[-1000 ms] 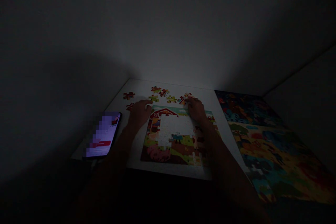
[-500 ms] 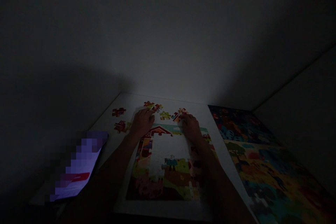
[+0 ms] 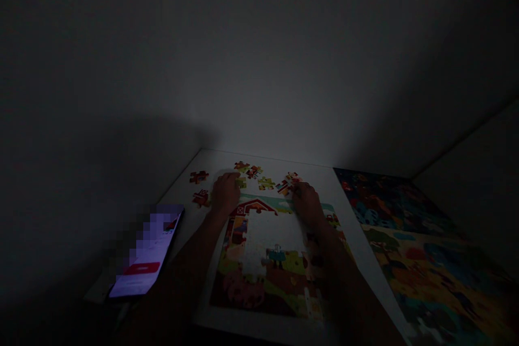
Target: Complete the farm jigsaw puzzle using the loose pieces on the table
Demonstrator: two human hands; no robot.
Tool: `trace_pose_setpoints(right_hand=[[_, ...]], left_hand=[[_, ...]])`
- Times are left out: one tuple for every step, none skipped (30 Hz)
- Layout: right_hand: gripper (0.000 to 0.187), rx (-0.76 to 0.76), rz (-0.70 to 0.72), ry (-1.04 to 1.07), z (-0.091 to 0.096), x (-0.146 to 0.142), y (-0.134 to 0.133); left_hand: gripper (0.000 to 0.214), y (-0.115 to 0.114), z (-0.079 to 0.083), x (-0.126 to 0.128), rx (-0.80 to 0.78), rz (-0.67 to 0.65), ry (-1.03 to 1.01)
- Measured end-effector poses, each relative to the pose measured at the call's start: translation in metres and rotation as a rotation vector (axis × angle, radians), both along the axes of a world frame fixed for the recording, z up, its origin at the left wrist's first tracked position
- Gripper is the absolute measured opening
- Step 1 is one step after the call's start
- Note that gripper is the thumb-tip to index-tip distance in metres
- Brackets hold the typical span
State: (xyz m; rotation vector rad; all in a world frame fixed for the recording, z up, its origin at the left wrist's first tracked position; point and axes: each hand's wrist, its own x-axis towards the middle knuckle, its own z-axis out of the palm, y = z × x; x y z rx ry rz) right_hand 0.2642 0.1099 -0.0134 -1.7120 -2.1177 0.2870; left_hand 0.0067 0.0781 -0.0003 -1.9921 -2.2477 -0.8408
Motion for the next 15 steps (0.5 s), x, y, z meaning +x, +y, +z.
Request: trace_pose_setpoints(right_hand=[[0.028, 0.003, 0.002, 0.006, 0.0, 0.0, 0.0], [0.027, 0.009, 0.002, 0.011, -0.001, 0.001, 0.0], [0.026, 0.016, 0.0, 0.014, -0.001, 0.001, -0.001], [0.026, 0.02, -0.005, 0.015, -0.002, 0.001, -0.001], [0.026, 0.023, -0.008, 0.014, -0.002, 0.001, -0.001], [0.026, 0.023, -0.004, 0.013, -0.003, 0.001, -0.001], [0.026, 0.023, 0.001, 0.012, -0.003, 0.001, -0.001], [0.026, 0.025, 0.005, 0.011, -0.004, 0.001, 0.0], [0.026, 0.026, 0.011, 0.009, -0.004, 0.001, 0.0], [0.026, 0.028, 0.014, 0.007, -0.004, 0.001, 0.0], [0.025, 0.032, 0.014, 0.002, -0.005, 0.001, 0.0], [0.024, 0.035, 0.008, -0.006, -0.005, 0.0, 0.001], [0.024, 0.037, 0.0, -0.016, -0.005, 0.0, 0.001], [0.024, 0.04, -0.006, -0.027, -0.006, 0.0, 0.001], [0.025, 0.043, -0.008, -0.035, -0.007, 0.0, 0.001]], left_hand=[[0.042, -0.001, 0.001, -0.001, -0.007, 0.034, 0.0], [0.043, -0.002, 0.002, -0.002, -0.015, 0.061, 0.001], [0.043, -0.002, 0.003, -0.002, -0.026, 0.079, 0.003], [0.044, -0.002, 0.003, -0.002, -0.039, 0.09, 0.005], [0.044, -0.003, 0.004, -0.002, -0.055, 0.097, 0.008], [0.044, -0.003, 0.004, -0.001, -0.072, 0.104, 0.009], [0.045, -0.003, 0.005, 0.0, -0.089, 0.112, 0.009], [0.047, -0.003, 0.005, 0.001, -0.106, 0.12, 0.008], [0.049, -0.003, 0.006, 0.001, -0.121, 0.129, 0.005], [0.051, -0.003, 0.006, 0.001, -0.136, 0.137, 0.001], [0.052, -0.003, 0.008, 0.001, -0.148, 0.141, -0.004], [0.052, -0.002, 0.009, 0.0, -0.16, 0.145, -0.009], [0.05, 0.0, 0.011, -0.001, -0.172, 0.15, -0.013], [0.046, 0.003, 0.013, -0.002, -0.184, 0.156, -0.017], [0.041, 0.007, 0.015, -0.002, -0.197, 0.164, -0.019]])
